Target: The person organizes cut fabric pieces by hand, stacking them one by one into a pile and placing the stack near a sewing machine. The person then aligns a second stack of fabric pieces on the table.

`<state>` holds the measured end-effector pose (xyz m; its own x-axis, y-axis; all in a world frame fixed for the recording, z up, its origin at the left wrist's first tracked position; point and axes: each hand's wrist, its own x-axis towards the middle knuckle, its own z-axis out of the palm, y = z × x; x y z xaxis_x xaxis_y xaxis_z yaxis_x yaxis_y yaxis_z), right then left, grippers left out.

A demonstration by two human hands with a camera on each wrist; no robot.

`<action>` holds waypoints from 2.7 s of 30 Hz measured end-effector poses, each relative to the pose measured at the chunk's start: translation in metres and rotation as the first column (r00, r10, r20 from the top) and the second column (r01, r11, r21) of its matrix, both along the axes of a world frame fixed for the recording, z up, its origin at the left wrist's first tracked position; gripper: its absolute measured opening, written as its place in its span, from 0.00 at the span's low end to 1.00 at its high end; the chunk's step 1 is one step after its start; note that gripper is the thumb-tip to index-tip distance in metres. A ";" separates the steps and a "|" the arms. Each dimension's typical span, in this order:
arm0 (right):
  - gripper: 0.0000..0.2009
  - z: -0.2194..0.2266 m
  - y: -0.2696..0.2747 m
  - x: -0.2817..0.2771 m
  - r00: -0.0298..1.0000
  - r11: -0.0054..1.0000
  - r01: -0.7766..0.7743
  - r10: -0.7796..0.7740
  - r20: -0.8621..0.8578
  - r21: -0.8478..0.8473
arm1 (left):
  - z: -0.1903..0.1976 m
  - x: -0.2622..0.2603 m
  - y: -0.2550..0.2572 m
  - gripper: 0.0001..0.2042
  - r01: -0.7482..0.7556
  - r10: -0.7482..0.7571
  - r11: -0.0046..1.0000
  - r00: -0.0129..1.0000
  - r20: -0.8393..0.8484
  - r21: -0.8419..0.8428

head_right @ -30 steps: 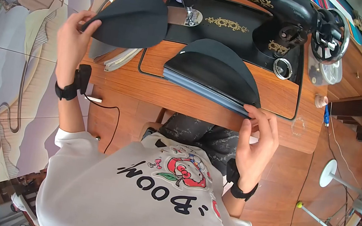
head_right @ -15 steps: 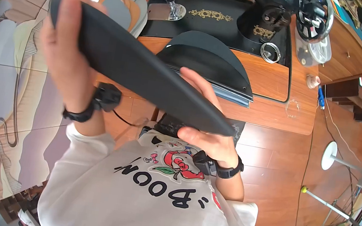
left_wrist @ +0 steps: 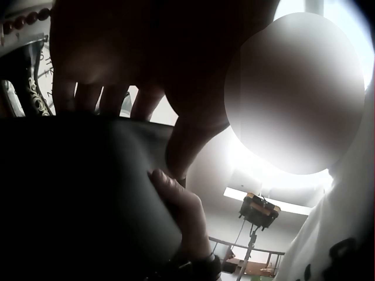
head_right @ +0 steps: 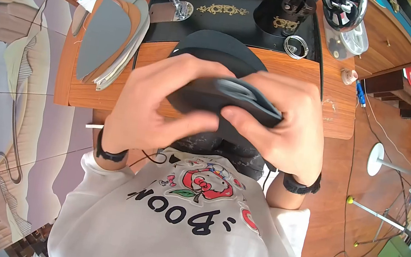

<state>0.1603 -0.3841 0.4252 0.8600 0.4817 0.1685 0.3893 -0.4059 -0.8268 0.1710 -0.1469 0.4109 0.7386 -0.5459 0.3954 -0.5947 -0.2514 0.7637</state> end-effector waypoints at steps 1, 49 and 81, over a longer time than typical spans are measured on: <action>0.12 -0.003 0.004 0.000 1.000 1.000 0.007 -0.007 0.001 -0.001 | -0.002 0.001 -0.001 0.22 0.007 -0.007 1.000 1.000 0.001 -0.001; 0.22 -0.099 0.000 0.014 0.955 0.945 0.294 -0.286 0.075 -0.140 | -0.053 0.015 0.045 0.17 -0.519 0.562 0.822 0.805 -0.190 0.235; 0.22 -0.093 0.006 -0.011 0.860 0.876 0.444 -0.476 0.185 0.190 | 0.007 0.025 0.069 0.13 -0.549 0.252 0.515 0.831 -0.495 -0.659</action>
<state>0.1496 -0.3781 0.3317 0.9108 -0.0011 0.4128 0.3631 -0.4737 -0.8024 0.1961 -0.0776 0.4183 0.9488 0.2290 0.2176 -0.2883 0.3462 0.8928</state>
